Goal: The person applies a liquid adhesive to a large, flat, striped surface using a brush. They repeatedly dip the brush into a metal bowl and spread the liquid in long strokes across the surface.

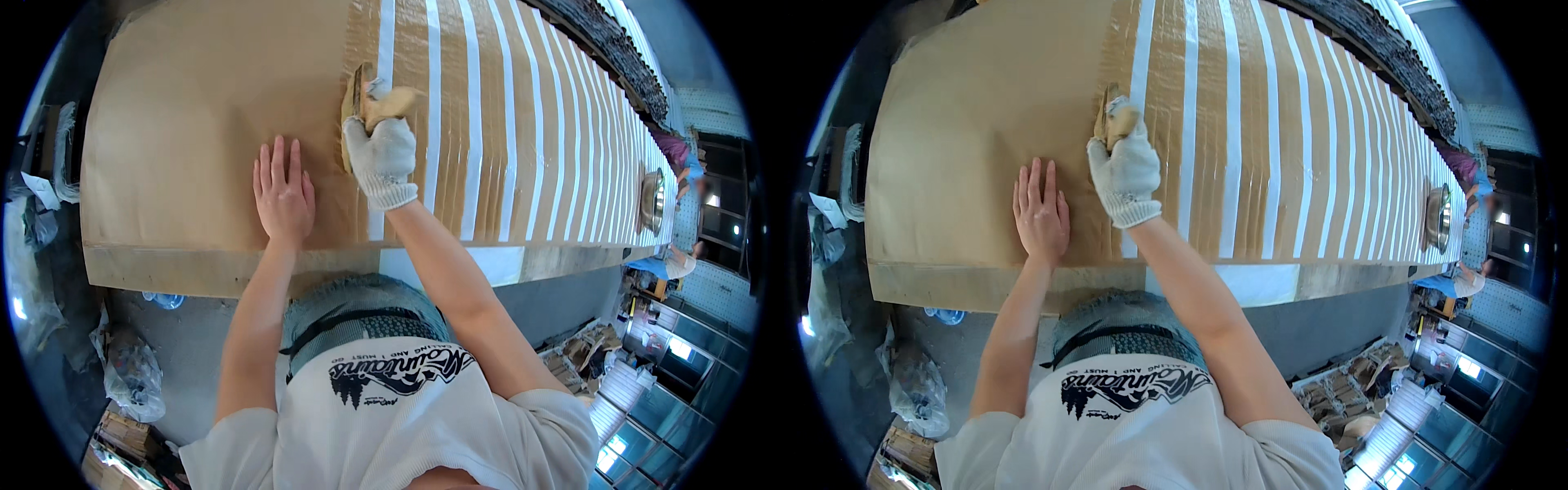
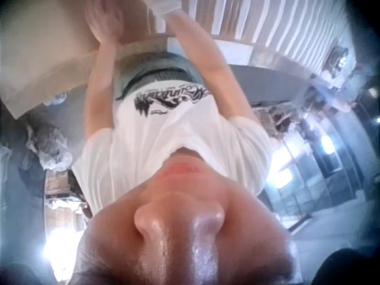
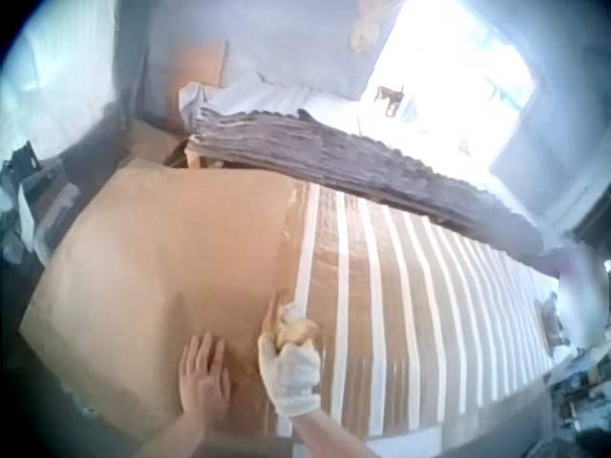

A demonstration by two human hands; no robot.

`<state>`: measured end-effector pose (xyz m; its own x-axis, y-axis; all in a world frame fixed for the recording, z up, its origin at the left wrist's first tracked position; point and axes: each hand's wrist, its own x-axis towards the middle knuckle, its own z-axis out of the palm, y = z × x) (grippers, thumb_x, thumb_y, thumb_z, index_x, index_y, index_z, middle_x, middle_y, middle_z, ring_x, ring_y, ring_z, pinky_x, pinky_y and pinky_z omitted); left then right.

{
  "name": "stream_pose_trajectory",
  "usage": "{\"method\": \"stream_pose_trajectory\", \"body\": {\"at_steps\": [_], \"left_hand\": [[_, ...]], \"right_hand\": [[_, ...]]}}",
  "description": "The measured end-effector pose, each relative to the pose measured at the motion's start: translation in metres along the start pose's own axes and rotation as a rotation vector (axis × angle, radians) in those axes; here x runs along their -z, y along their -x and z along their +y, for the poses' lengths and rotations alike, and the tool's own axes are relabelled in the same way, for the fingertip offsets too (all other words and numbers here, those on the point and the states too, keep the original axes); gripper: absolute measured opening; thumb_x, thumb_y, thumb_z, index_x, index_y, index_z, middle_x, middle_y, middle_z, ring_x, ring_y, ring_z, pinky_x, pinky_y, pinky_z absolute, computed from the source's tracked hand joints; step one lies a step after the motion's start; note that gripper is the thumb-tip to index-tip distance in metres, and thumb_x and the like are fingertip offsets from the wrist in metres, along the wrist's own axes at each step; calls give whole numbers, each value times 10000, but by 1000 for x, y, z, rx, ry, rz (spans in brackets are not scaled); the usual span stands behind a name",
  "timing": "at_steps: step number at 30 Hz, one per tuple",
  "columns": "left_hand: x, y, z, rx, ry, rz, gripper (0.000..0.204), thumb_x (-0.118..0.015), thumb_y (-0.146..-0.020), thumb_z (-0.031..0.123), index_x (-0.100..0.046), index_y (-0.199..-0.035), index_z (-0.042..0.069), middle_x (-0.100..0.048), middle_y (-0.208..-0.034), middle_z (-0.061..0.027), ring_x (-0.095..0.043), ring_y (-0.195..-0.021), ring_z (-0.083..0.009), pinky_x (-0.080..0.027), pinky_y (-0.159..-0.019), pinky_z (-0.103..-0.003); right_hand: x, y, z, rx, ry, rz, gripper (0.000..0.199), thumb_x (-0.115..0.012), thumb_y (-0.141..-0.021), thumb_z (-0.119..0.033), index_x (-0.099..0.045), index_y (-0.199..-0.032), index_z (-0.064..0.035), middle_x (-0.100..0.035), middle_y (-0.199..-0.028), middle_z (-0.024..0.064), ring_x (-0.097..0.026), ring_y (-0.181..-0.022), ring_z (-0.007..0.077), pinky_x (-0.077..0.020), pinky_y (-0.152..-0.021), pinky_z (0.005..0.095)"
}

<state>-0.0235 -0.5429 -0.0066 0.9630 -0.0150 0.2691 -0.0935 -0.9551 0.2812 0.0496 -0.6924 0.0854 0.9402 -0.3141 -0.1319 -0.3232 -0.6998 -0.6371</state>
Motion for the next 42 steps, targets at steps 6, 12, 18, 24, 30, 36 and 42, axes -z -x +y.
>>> {"method": "stream_pose_trajectory", "body": {"at_steps": [6, 12, 18, 24, 30, 36, 42], "left_hand": [[-5, 4, -6, 11, -65, -25, 505, -444, -1023, 216, -432, -1524, 153, -344, -1604, -71, -326, -1473, -317, -242, -1223, -470], [-12, 3, -6, -4, -13, 8, 507, -457, -1023, 225, -431, -1525, 162, -347, -1600, -71, -332, -1468, -319, -242, -1222, -470], [6, 3, -16, 17, 80, -35, 500, -489, -1005, 250, -470, -1499, 171, -364, -1586, -90, -349, -1453, -329, -271, -1209, -476], [2, 11, -14, -76, -44, -23, 511, -468, -1020, 267, -433, -1524, 197, -316, -1614, -88, -319, -1472, -331, -247, -1219, -477], [-1, 13, -20, -66, -80, -61, 529, -431, -1043, 264, -361, -1565, 218, -275, -1635, -100, -280, -1496, -333, -217, -1230, -475], [-6, 13, -17, -65, -63, -27, 527, -436, -1042, 275, -368, -1562, 217, -272, -1638, -112, -281, -1495, -343, -220, -1226, -480], [-9, 16, -20, -57, -78, -28, 526, -392, -1054, 302, -347, -1571, 218, -268, -1639, -111, -260, -1504, -333, -198, -1234, -471]], "right_hand": [[77, -17, 108, 258, -100, 322, 485, -671, -876, -108, -534, -1326, 11, -584, -1316, 187, -566, -1226, 313, -421, -1073, 402], [166, -51, 181, 12, 286, 442, 430, -659, -883, -135, -571, -1264, 43, -687, -1137, 179, -688, -1014, 298, -531, -910, 416], [98, -9, 99, 355, -12, 385, 446, -633, -878, -166, -551, -1286, -5, -674, -1062, 195, -688, -945, 347, -542, -845, 429], [-27, 63, 44, 360, -155, 273, 454, -697, -847, -137, -596, -1282, -61, -690, -1119, 160, -684, -943, 343, -549, -838, 416], [42, 47, 119, 312, -44, 322, 459, -707, -861, -217, -622, -1285, -63, -713, -1111, 149, -713, -921, 307, -561, -820, 390], [139, 23, 210, 9, 184, 469, 486, -649, -882, -126, -558, -1339, 9, -669, -1207, 171, -653, -1075, 291, -497, -954, 394], [92, 40, 129, 233, 22, 430, 494, -666, -879, -168, -566, -1326, 16, -666, -1194, 198, -645, -1100, 342, -490, -969, 418]]}}
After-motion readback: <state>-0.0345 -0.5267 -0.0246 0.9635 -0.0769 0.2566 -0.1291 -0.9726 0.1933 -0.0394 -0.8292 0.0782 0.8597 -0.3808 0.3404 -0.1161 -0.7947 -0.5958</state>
